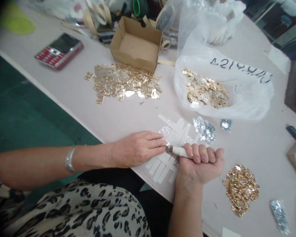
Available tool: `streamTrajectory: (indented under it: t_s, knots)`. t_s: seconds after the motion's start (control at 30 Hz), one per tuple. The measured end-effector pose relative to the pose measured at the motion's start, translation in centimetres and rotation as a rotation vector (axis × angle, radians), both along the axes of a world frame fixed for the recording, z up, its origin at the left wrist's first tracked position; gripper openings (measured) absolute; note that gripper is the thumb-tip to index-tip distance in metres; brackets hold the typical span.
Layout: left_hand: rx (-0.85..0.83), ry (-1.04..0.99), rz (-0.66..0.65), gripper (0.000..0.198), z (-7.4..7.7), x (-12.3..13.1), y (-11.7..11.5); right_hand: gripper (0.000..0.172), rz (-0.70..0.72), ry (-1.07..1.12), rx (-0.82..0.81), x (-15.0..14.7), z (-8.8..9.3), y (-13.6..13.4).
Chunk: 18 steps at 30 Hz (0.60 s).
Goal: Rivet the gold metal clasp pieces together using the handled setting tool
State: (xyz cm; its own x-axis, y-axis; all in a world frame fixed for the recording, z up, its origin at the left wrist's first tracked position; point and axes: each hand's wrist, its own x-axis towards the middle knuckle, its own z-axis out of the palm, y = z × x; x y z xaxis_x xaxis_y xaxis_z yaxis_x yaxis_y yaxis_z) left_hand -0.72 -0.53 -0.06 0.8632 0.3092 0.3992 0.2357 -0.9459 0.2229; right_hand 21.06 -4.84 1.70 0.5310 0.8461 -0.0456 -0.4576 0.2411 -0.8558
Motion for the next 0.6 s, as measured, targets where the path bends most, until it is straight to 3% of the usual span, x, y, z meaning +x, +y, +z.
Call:
streamTrajectory:
  t_s: [0.3, 0.6]
  knots:
    - [-0.091, -0.026, -0.017, 0.02, 0.0, 0.0, 0.1, 0.047, 0.04, 0.052, 0.036, -0.1, 0.1, 0.6]
    - [-0.066, -0.092, 0.014, 0.021, -0.3, 0.2, 0.0, 0.048, 0.15, -0.346, 0.083, -3.8, 2.9, 0.3]
